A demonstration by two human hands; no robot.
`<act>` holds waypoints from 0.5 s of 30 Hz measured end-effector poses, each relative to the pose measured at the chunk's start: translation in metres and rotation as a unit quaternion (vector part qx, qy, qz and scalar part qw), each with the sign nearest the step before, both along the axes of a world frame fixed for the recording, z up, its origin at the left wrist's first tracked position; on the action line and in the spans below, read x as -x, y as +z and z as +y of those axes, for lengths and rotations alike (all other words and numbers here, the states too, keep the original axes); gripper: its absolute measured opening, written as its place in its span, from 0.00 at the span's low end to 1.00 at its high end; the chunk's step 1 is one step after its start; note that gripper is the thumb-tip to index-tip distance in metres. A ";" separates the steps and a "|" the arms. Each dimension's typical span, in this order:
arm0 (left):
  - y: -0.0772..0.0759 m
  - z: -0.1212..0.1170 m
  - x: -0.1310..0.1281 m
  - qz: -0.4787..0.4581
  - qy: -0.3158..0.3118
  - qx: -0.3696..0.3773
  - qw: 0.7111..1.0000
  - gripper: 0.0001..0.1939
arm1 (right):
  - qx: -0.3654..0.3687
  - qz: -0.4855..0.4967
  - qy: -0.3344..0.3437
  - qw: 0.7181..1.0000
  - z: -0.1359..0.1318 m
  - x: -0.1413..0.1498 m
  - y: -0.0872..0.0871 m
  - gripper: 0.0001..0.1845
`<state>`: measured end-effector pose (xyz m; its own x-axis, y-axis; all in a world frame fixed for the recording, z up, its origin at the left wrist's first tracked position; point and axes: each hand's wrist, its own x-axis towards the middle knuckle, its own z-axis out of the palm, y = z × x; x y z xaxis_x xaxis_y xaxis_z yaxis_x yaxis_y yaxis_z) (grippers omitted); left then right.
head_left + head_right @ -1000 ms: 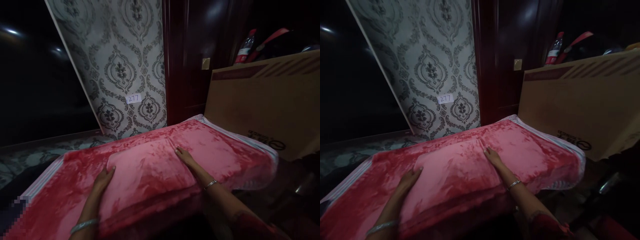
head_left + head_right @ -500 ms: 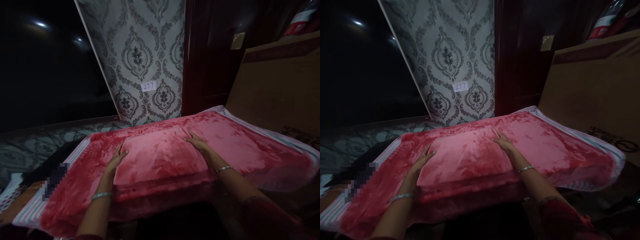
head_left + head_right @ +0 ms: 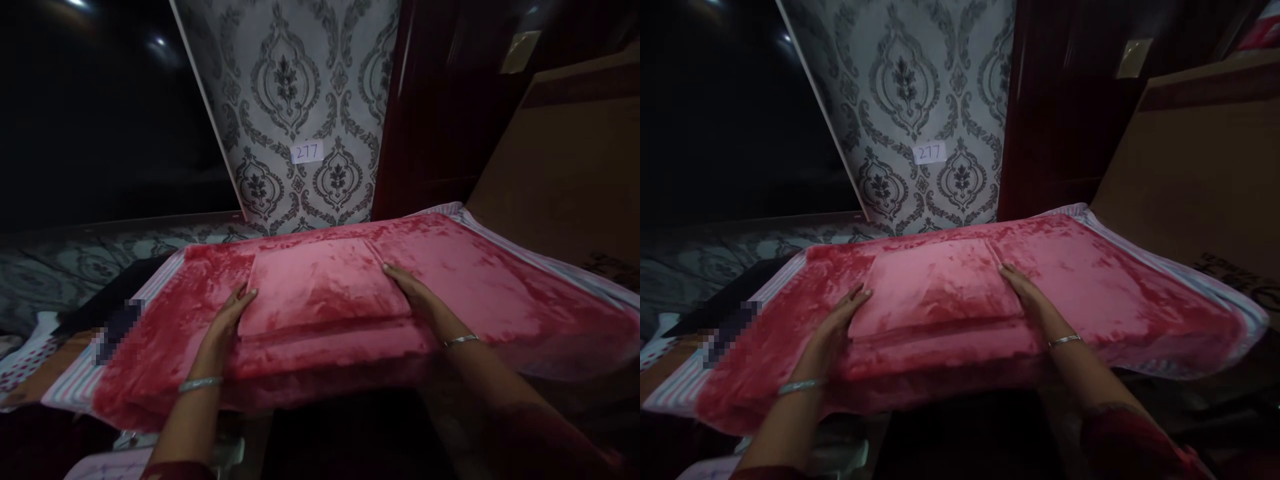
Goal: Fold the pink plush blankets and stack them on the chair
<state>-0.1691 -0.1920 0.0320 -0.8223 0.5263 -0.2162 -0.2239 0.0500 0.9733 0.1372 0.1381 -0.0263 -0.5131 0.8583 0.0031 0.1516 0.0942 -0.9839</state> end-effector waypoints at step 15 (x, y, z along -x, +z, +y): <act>-0.003 -0.009 -0.033 0.130 -0.022 0.089 0.987 0.34 | -0.080 0.017 0.073 0.994 -0.019 -0.019 -0.007 0.40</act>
